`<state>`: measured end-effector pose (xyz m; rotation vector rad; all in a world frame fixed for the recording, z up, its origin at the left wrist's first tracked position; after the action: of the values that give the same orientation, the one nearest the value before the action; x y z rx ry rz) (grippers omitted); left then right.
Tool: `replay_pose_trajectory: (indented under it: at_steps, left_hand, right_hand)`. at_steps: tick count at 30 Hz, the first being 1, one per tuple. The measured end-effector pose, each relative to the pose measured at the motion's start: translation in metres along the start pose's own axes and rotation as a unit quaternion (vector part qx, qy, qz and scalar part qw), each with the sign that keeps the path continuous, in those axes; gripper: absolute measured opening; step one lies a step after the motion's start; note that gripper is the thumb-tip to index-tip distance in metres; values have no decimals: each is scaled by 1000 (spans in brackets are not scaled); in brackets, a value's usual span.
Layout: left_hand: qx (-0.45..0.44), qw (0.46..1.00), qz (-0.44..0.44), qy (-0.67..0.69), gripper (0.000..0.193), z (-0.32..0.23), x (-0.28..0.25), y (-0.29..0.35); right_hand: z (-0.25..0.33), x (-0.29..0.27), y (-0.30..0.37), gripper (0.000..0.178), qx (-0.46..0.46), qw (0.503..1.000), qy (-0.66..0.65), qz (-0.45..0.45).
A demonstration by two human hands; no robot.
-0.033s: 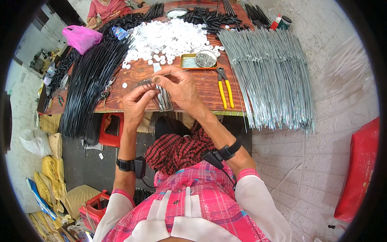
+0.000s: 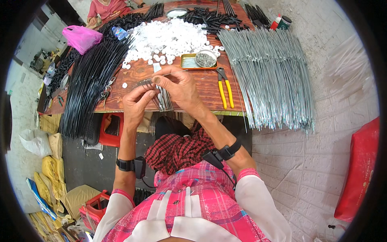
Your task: Assembling metal ribs and plastic components for umbrella frames at a factory workstation.
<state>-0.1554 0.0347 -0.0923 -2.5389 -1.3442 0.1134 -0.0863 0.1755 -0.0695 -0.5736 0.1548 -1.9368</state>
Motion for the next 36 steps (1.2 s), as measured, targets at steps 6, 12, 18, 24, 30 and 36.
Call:
replay_pose_trajectory:
  at_steps: [6,12,18,24,30,36]
  left_hand:
    - [50,998,16,-35,16,-7,4,-2]
    - [53,995,35,-80,17,-11,6,-3]
    - [47,996,33,-67,18,-2,3,-4]
    - [3,990,84,-115,20,12,1,2]
    - [-12,988,118,-99,20,43,10,13]
    - [6,992,92,-80,22,49,11,9]
  right_hand:
    - [4,1,0,19,-16,1000,22,12]
    - [6,3,2,19,-12,999,34,21]
    - [13,15,1,22,-90,985,139,55]
    - [14,25,1,25,-113,972,172,112]
    - [12,25,1,22,-112,966,197,123]
    - [0,18,2,23,-20,983,142,114]
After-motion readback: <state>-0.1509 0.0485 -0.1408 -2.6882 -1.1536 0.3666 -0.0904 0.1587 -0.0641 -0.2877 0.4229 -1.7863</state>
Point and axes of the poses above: each hand's wrist, its own y-axis away from the middle knuckle, its own x-axis out of the palm, z = x × y, the point moved 8 cm from there along -y, towards the middle knuckle, and after that the axes turned 6 degrees about -z, right-handed, at the moved point
